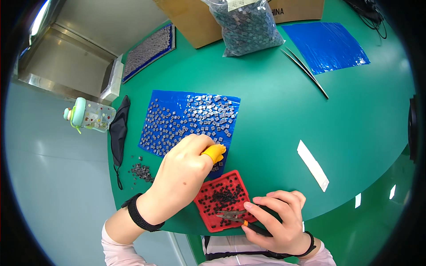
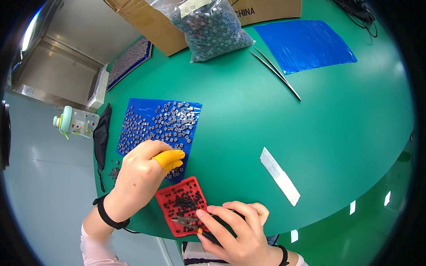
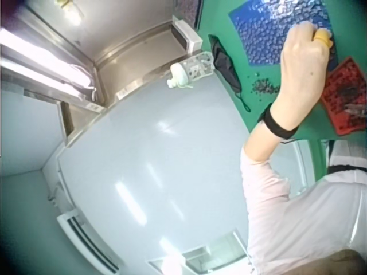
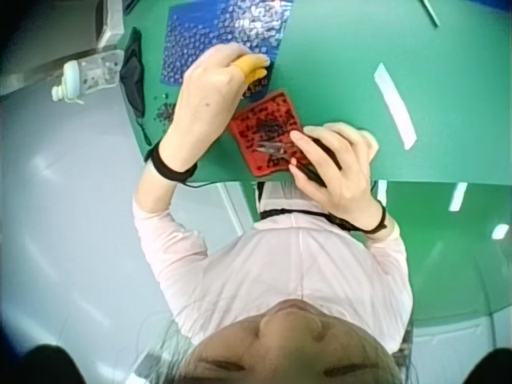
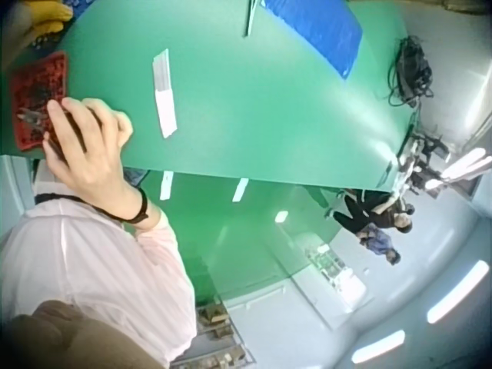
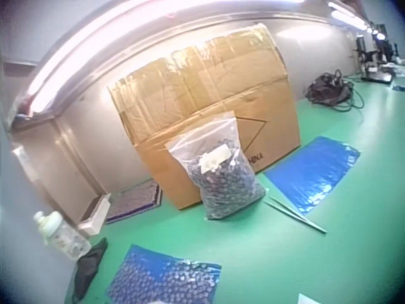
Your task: The person uses pliers to pick up small black components from a red tray and places them onto a blue sheet on the table. The person repeats this action continuously, transferring items one by one.
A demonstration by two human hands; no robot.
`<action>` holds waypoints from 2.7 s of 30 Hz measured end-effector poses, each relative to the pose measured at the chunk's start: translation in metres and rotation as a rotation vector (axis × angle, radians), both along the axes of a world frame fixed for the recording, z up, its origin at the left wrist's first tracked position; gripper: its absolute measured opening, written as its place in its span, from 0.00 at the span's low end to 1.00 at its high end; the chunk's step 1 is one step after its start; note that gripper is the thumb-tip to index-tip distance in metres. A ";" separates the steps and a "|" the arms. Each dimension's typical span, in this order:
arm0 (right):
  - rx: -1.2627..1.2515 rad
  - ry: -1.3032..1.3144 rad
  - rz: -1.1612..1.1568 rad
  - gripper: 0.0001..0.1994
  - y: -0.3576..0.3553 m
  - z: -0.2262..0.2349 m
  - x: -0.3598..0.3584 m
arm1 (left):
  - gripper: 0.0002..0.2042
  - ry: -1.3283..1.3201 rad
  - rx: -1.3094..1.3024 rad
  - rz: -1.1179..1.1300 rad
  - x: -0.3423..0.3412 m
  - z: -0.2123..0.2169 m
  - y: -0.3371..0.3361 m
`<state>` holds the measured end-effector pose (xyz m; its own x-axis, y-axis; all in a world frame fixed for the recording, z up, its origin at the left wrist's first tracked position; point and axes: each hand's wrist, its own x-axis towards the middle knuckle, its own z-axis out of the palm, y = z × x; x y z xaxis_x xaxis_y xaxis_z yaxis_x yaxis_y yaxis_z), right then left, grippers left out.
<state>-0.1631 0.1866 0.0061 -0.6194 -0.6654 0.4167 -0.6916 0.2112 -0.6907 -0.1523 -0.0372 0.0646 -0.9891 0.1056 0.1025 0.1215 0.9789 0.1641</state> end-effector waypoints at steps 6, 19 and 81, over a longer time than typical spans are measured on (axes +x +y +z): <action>-0.001 -0.009 0.005 0.25 0.000 0.000 0.000 | 0.12 0.018 -0.007 0.011 0.000 0.000 0.002; 0.024 -0.016 0.001 0.25 0.000 0.001 -0.001 | 0.15 -0.050 -0.010 0.437 0.064 0.054 -0.002; 0.116 0.014 -0.017 0.26 -0.006 0.006 0.005 | 0.10 -0.111 0.095 0.487 0.118 0.002 0.003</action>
<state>-0.1581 0.1807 0.0121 -0.6257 -0.6992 0.3459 -0.6965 0.3011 -0.6513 -0.0342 -0.0347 0.0668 -0.9268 -0.3750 -0.0189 -0.3682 0.8980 0.2410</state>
